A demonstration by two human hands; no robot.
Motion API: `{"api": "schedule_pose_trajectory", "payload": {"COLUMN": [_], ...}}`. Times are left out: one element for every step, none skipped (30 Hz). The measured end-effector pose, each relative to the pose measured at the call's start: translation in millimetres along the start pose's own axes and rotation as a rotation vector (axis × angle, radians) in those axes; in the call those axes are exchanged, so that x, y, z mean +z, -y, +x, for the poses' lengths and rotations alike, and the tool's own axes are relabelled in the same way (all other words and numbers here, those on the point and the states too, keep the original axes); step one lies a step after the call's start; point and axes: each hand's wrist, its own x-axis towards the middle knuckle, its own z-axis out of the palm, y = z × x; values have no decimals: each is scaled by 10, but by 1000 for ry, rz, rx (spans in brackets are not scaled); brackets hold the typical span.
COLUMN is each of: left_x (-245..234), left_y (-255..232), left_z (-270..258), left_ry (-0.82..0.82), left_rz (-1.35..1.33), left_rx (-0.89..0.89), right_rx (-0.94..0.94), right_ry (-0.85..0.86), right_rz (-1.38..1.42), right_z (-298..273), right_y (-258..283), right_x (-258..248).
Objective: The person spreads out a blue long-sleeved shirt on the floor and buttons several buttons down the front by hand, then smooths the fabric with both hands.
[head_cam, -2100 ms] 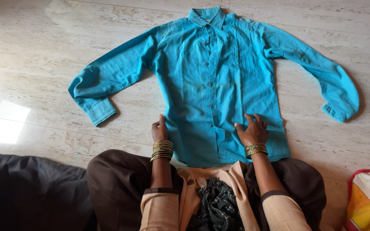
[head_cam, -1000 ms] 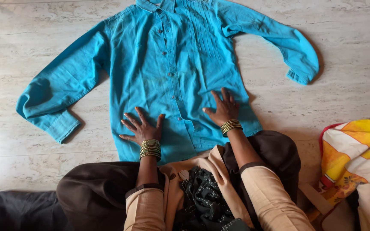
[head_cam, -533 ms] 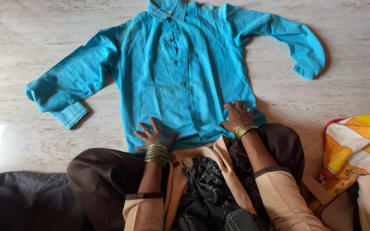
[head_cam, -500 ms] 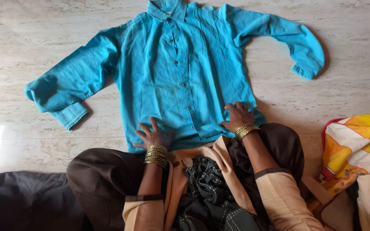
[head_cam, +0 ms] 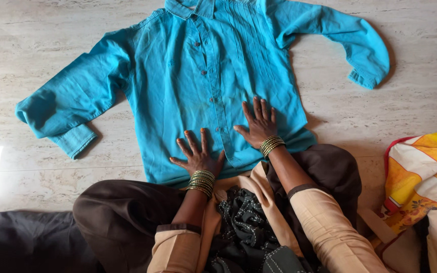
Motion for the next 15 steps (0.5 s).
{"api": "schedule_pose_trajectory", "payload": {"left_x": [16, 32, 33, 44, 46, 40, 24, 5, -8, -27, -40, -56, -80, -104, -128], "left_y": [7, 12, 19, 31, 40, 51, 67, 82, 95, 102, 101, 100, 90, 85, 99], "left_z": [-21, -44, -58, -115, -174, -227, -266, -301, -339, -358, -381, -403, -426, -456, -483], "left_ry": [10, 20, 23, 39, 48, 57, 98, 140, 185, 193, 204, 215, 209, 203, 197], "left_rz": [3, 6, 7, 17, 27, 37, 37, 36, 36, 40, 45, 49, 52, 54, 58], "left_rx": [-1, -2, -4, -1, 2, 5, 3, 2, 1, -2, -2, -2, 7, 15, 18], "right_rx": [5, 9, 11, 13, 22, 32, 42, 45, 50, 55, 52, 49, 46, 50, 49], "right_ry": [4, 24, 38, 52, 90, 129, 168, 190, 217, 243, 252, 262, 269, 270, 274], "right_rz": [-10, -16, -23, -30, -34, -38, -43, -44, -44, -45, -45, -46, -49, -48, -46], "right_z": [-25, -74, -102, -145, -184, -251, -315, -375, -456, -508, -547, -574, -581, -586, -585], "right_y": [3, 8, 21, 36, 52, 66, 80, 91, 96, 103, 103, 104, 93, 81, 93], "right_x": [9, 14, -2, -25, -60, -91, -120, -146, -156, -164, -168, -169, -184, -200, -206]}}
